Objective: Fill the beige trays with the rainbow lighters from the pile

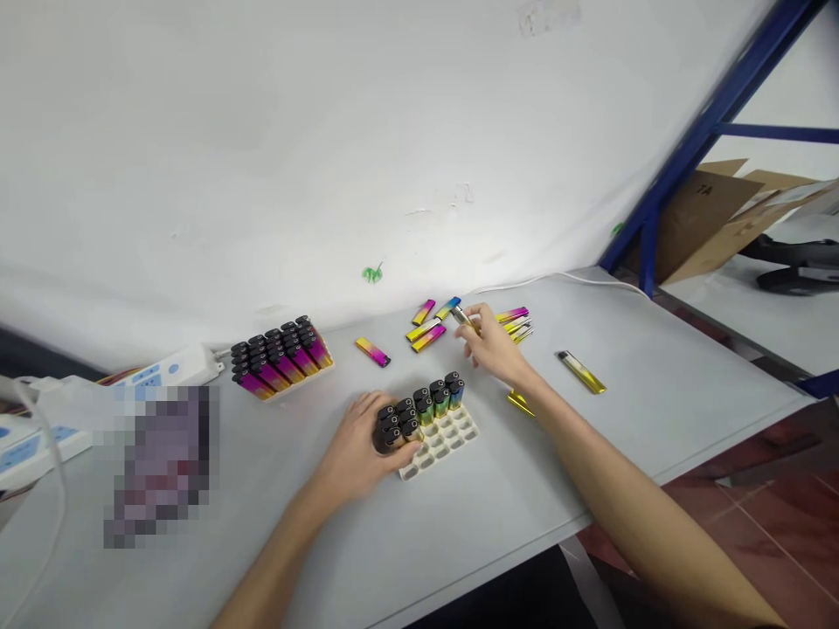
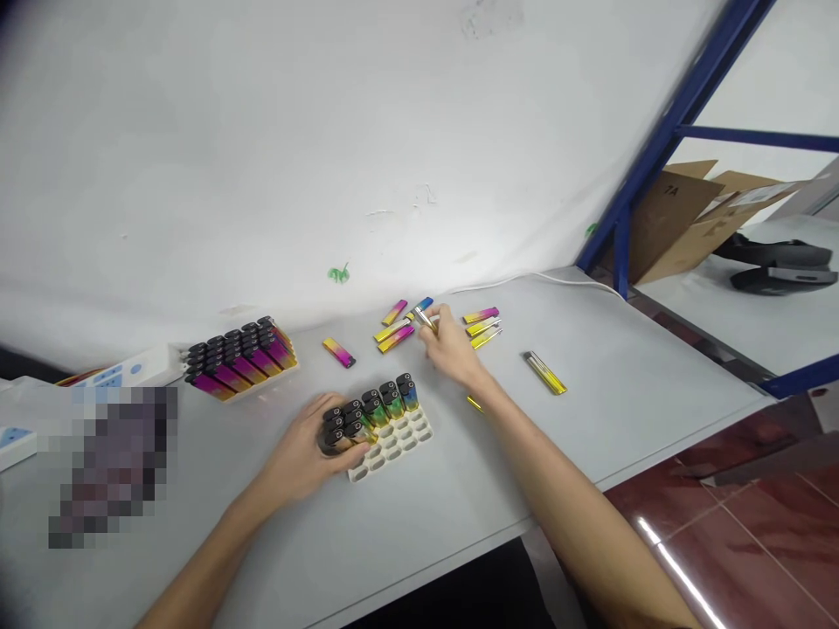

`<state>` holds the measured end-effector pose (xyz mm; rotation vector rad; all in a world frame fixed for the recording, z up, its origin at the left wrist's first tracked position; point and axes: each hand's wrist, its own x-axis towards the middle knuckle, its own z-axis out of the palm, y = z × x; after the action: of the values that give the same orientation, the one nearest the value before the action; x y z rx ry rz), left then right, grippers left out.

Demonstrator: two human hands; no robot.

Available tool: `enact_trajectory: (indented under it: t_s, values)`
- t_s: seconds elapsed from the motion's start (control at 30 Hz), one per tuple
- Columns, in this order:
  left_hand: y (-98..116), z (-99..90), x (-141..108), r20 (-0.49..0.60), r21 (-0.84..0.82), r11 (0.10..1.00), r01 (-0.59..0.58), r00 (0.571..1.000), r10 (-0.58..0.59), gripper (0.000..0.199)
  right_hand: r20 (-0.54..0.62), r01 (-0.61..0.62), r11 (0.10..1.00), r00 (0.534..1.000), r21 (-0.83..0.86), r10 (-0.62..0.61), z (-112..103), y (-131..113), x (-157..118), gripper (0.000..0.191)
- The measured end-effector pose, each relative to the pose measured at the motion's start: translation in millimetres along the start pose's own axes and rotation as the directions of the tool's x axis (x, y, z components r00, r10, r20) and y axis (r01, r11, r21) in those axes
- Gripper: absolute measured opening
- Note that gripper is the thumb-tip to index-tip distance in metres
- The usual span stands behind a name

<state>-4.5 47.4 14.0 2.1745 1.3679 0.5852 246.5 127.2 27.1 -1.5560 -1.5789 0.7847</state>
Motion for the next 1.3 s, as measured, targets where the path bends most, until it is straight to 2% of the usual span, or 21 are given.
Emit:
enact_trajectory:
  t_s: [0.03, 0.1, 0.2, 0.3, 0.4, 0.57, 0.7, 0.77, 0.87, 0.93, 1.03, 1.17, 1.3]
  values:
    - [-1, -0.7, 0, 0.007, -0.001, 1.0, 0.0, 1.0, 0.0, 0.029, 0.036, -0.021, 0.982, 0.999, 0.19, 0.015, 1, -2, -3, 0.019]
    - [-2, -2.5, -1, 0.022, 0.001, 1.0, 0.0, 1.0, 0.0, 0.03, 0.111, -0.103, 0.893, 0.992, 0.438, 0.06, 6, -4, -8, 0.018]
    - [-3, -7.1, -3, 0.041, 0.011, 1.0, -0.002, 0.999, 0.002, 0.031, 0.247, -0.245, 0.785, 0.961, 0.569, 0.122, 13, -2, -13, 0.042]
    - [-4, -13.6, -5, 0.069, 0.016, 1.0, -0.002, 0.998, 0.001, 0.031, 0.339, -0.322, 0.732, 0.932, 0.601, 0.132, 18, 2, -15, 0.06]
    - [-5, -19.6, -6, 0.112, 0.006, 1.0, 0.023, 0.993, -0.024, 0.031, 0.364, -0.329, 0.7, 0.925, 0.634, 0.105, 20, 1, -18, 0.062]
    - [-7, -24.4, -6, 0.164, -0.027, 0.999, 0.047, 0.985, -0.042, 0.033, 0.32, -0.159, 0.743, 0.944, 0.65, -0.078, 24, -7, -25, 0.05]
    - [-10, -25.7, -6, 0.183, -0.035, 0.999, 0.041, 0.983, -0.033, 0.031, 0.271, -0.087, 0.743, 0.954, 0.663, -0.13, 26, -10, -28, 0.045]
    - [-10, -26.4, -7, 0.188, -0.034, 0.999, 0.038, 0.982, -0.031, 0.031, 0.208, -0.075, 0.722, 0.973, 0.688, -0.097, 23, -9, -26, 0.044]
    - [-10, -27.3, -7, 0.187, -0.027, 0.998, 0.049, 0.981, -0.043, 0.032, 0.152, -0.135, 0.661, 0.988, 0.738, 0.033, 15, -5, -20, 0.055]
    - [-11, -27.6, -8, 0.193, -0.021, 0.998, 0.06, 0.98, -0.055, 0.033, 0.146, -0.196, 0.63, 0.98, 0.751, 0.131, 10, -2, -15, 0.061]
    - [-12, -27.6, -9, 0.178, -0.004, 0.998, 0.055, 0.983, -0.053, 0.041, 0.183, -0.298, 0.613, 0.952, 0.732, 0.244, 8, -2, -12, 0.058]
    - [-15, -27.2, -11, 0.192, 0.083, 0.997, -0.007, 0.981, -0.009, 0.061, 0.229, -0.328, 0.614, 0.944, 0.718, 0.237, 14, -4, -16, 0.052]
    - [-13, -26.9, -14, 0.247, 0.136, 0.991, -0.015, 0.969, -0.019, 0.068, 0.238, -0.315, 0.648, 0.949, 0.694, 0.206, 21, -4, -20, 0.052]
